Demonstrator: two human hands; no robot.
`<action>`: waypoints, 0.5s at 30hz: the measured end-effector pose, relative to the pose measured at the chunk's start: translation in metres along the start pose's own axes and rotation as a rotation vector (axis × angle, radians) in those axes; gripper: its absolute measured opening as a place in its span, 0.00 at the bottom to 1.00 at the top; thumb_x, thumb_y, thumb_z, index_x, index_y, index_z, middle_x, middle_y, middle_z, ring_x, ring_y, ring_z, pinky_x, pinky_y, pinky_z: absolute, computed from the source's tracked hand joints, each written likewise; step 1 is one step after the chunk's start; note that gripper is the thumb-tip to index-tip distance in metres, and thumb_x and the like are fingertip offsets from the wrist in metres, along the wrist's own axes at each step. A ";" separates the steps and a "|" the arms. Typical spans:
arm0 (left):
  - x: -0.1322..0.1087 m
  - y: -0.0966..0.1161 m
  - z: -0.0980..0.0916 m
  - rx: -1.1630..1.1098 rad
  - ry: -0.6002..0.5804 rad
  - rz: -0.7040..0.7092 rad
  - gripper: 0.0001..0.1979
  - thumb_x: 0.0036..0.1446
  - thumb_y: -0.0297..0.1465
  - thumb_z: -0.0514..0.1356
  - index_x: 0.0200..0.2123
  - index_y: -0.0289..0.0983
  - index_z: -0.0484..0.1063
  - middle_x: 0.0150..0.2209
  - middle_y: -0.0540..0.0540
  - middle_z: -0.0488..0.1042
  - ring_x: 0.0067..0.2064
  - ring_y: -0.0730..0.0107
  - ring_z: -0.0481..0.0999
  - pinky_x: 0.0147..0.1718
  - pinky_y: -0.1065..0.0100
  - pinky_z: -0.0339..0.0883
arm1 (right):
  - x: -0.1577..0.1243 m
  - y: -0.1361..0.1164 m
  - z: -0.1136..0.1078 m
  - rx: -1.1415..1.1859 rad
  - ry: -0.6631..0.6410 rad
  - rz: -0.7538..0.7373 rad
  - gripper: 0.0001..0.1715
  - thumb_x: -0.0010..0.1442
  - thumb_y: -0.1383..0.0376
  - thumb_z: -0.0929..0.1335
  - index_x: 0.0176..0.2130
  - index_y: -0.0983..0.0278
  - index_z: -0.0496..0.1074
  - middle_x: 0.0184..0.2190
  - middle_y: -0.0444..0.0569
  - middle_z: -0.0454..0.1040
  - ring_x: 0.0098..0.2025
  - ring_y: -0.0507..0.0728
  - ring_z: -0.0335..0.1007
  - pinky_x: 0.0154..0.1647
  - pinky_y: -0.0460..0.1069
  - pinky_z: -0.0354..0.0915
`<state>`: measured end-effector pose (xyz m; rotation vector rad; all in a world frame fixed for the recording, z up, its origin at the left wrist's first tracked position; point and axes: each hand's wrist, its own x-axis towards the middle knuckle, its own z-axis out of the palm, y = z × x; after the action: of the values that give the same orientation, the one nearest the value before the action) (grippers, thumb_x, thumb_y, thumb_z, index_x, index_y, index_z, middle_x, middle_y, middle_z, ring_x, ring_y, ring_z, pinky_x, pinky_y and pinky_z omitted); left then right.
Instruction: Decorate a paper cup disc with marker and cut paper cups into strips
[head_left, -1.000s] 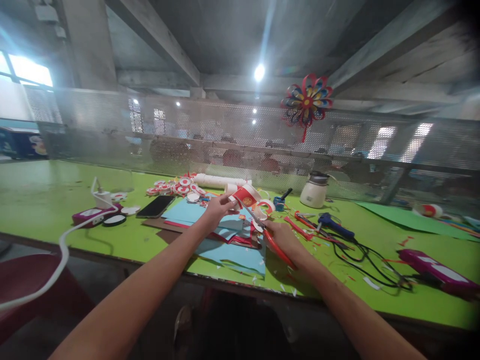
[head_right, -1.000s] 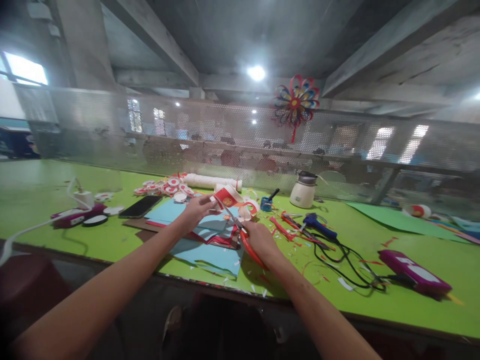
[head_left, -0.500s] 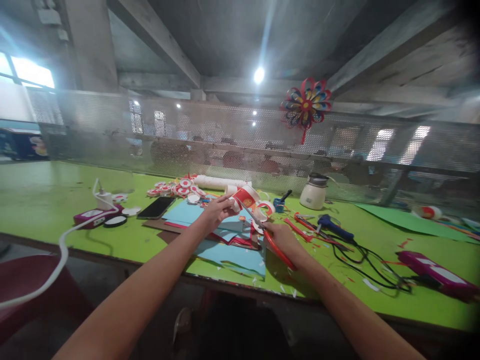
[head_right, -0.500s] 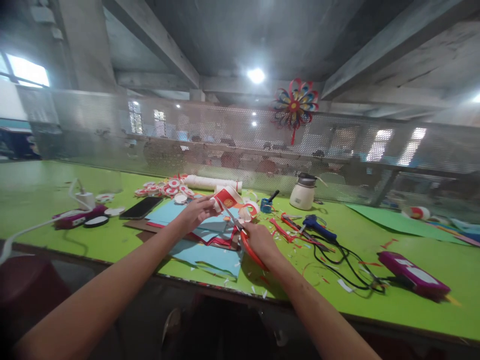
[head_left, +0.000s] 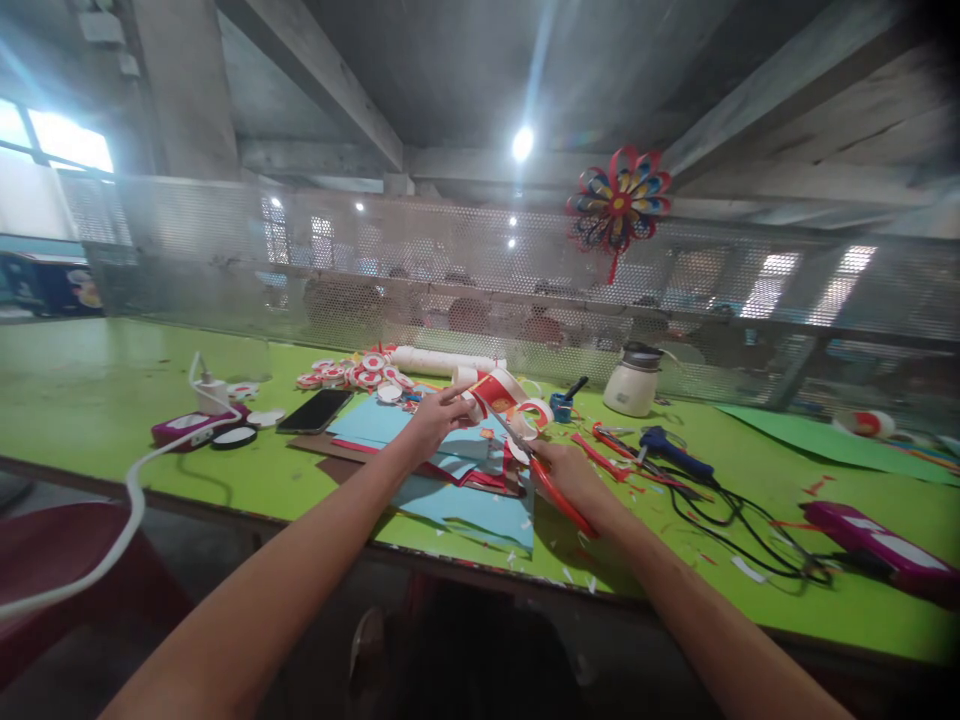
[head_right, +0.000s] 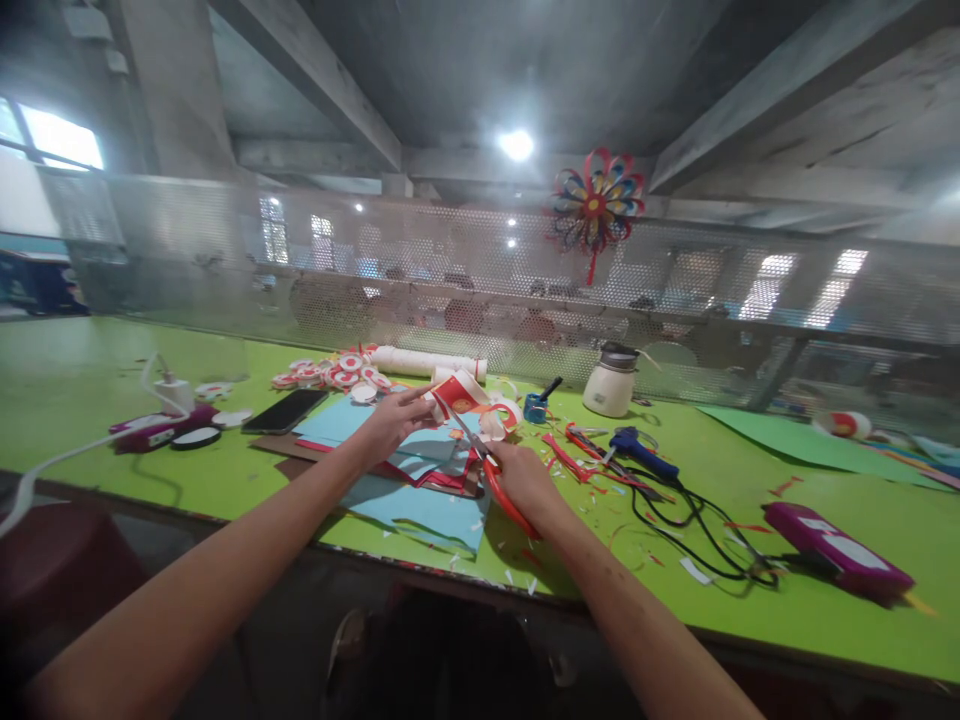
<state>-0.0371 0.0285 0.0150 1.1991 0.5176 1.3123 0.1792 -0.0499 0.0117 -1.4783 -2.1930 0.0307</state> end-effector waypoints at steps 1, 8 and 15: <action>0.000 0.000 0.000 -0.002 0.000 0.005 0.29 0.41 0.29 0.71 0.50 0.29 0.74 0.36 0.40 0.79 0.34 0.65 0.77 0.37 0.62 0.69 | 0.000 0.000 0.000 -0.001 -0.004 0.001 0.22 0.58 0.69 0.64 0.50 0.66 0.77 0.45 0.58 0.79 0.44 0.64 0.77 0.44 0.51 0.66; 0.001 -0.001 0.000 -0.015 0.009 0.009 0.30 0.41 0.28 0.70 0.50 0.29 0.73 0.35 0.40 0.79 0.34 0.64 0.78 0.37 0.61 0.69 | 0.001 0.004 0.003 -0.016 0.002 0.014 0.22 0.57 0.70 0.64 0.48 0.62 0.78 0.42 0.53 0.81 0.41 0.62 0.78 0.41 0.50 0.67; 0.002 -0.001 -0.001 -0.021 0.018 0.005 0.28 0.43 0.26 0.69 0.50 0.28 0.72 0.34 0.40 0.78 0.34 0.62 0.78 0.40 0.58 0.70 | 0.001 0.006 0.007 -0.036 0.031 0.005 0.18 0.56 0.69 0.64 0.41 0.60 0.80 0.33 0.49 0.82 0.37 0.60 0.77 0.37 0.49 0.65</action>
<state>-0.0365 0.0311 0.0143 1.1726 0.5129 1.3313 0.1815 -0.0444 0.0040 -1.4938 -2.1756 -0.0301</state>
